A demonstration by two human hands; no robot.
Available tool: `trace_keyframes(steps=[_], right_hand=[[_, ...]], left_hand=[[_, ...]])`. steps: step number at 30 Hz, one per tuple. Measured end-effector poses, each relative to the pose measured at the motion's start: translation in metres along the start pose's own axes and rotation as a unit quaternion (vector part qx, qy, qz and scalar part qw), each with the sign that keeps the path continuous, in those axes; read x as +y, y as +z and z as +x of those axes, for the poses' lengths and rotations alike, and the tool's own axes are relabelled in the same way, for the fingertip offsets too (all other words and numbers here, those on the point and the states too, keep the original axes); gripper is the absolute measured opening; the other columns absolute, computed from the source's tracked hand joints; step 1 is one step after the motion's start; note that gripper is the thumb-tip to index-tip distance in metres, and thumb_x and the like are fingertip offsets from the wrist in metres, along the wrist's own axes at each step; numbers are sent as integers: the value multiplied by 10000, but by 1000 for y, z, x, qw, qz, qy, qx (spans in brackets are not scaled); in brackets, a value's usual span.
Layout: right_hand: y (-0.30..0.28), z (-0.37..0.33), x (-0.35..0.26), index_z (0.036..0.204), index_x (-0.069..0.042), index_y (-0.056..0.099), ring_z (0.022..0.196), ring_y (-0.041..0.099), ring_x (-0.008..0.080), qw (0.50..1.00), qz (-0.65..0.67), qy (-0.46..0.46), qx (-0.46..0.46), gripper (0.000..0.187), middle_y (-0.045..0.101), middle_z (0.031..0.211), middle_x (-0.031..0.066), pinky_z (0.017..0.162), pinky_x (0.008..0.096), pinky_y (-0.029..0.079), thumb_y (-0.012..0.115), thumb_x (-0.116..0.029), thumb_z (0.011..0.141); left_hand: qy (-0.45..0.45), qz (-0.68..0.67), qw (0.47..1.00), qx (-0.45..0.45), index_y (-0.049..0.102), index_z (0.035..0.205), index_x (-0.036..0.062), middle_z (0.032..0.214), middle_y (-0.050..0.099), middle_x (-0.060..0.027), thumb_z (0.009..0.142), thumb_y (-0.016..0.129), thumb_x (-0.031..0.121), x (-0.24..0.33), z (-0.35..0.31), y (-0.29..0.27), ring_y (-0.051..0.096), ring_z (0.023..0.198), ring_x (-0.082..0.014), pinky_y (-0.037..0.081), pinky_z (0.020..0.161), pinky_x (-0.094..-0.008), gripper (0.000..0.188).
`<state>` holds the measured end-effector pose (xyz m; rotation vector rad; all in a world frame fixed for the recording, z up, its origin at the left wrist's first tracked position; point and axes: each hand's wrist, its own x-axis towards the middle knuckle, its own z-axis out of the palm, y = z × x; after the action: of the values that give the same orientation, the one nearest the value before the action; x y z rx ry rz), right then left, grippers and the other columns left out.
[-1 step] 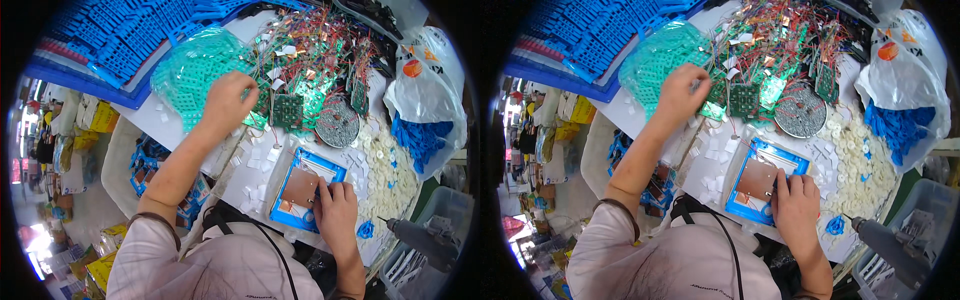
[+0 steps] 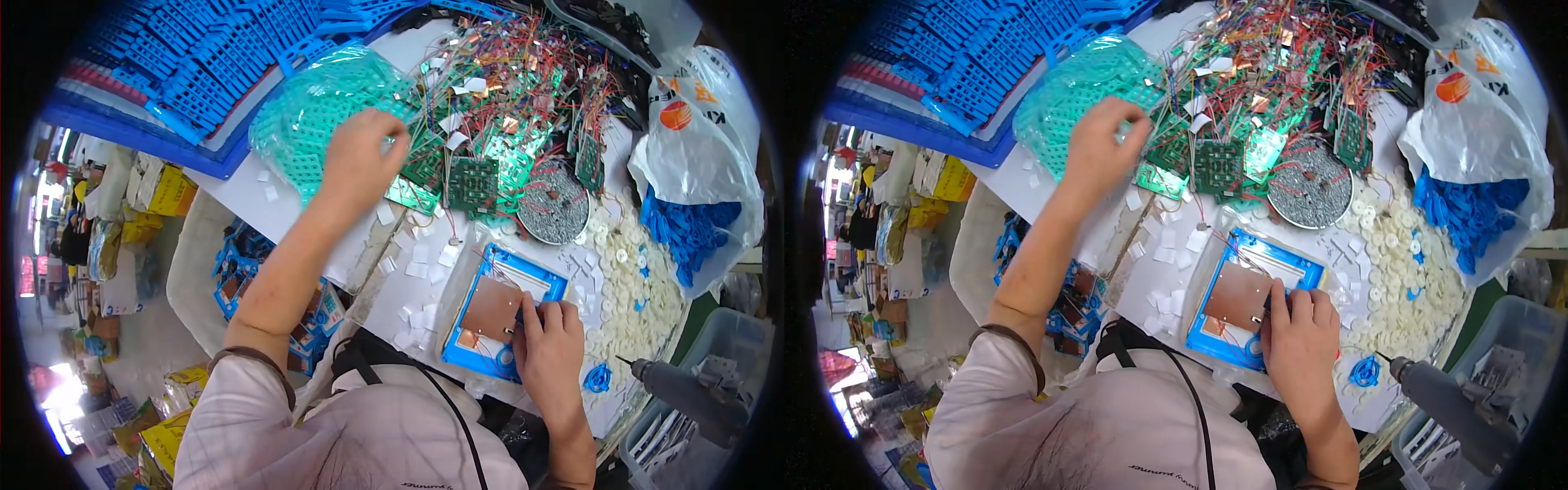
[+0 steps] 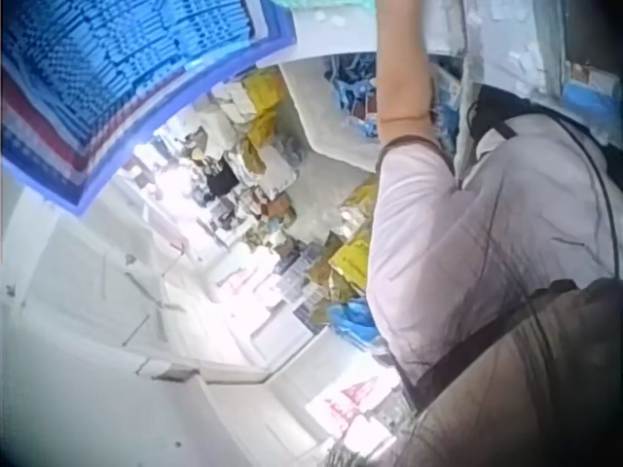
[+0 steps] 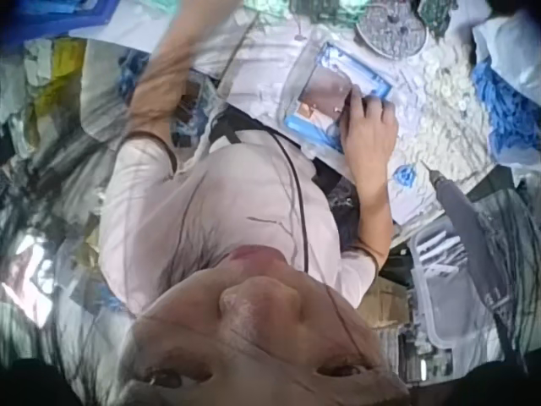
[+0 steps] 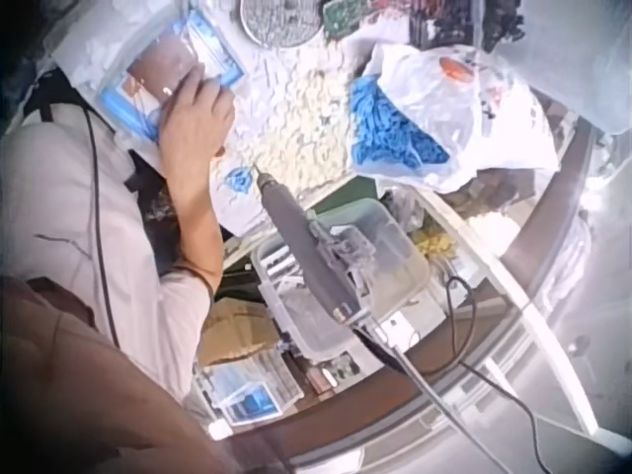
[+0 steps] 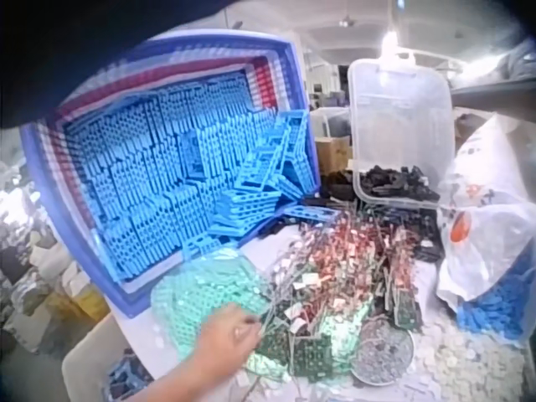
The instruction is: Assembling components into a blue electronic toy casing using an electric screwdriver at a factory workstation.
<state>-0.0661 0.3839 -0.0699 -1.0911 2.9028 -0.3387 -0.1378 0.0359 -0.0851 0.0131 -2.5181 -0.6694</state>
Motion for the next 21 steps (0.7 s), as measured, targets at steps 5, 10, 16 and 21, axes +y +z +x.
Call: trace_keyframes(steps=[5, 10, 16, 21], right_hand=[[1, 0, -7, 1260, 58, 619, 1037, 543, 344, 999, -44, -4, -20, 515, 573, 1012, 145, 863, 449, 458, 665, -129, 783], [-6, 7, -4, 1228, 66, 631, 961, 564, 331, 999, -31, -13, -32, 502, 582, 947, 133, 793, 417, 474, 662, -128, 766], [1, -1, 14, 1194, 26, 655, 936, 568, 312, 996, 63, -11, 55, 476, 603, 927, 114, 783, 405, 472, 722, -77, 734], [0, 1, 13, 1190, 3, 670, 936, 561, 302, 995, 82, -5, 50, 431, 605, 911, 95, 790, 399, 472, 723, -83, 770]], left_hand=[[-25, 108, 993, -50, 689, 894, 46, 897, 686, -128, 871, 640, 180, -44, 36, -30, 653, 855, -333, 511, 749, -453, 144], [28, 41, 994, -95, 691, 919, 42, 898, 686, -129, 879, 654, 165, -22, 44, -22, 662, 831, -328, 517, 720, -454, 135], [146, -146, 968, -144, 667, 950, 34, 921, 668, -103, 831, 721, 67, 64, -17, 1, 629, 756, -291, 502, 694, -397, 135], [210, -182, 944, -175, 662, 1010, 51, 1013, 653, -103, 820, 744, 111, 104, -45, 14, 621, 906, -323, 485, 814, -416, 215]])
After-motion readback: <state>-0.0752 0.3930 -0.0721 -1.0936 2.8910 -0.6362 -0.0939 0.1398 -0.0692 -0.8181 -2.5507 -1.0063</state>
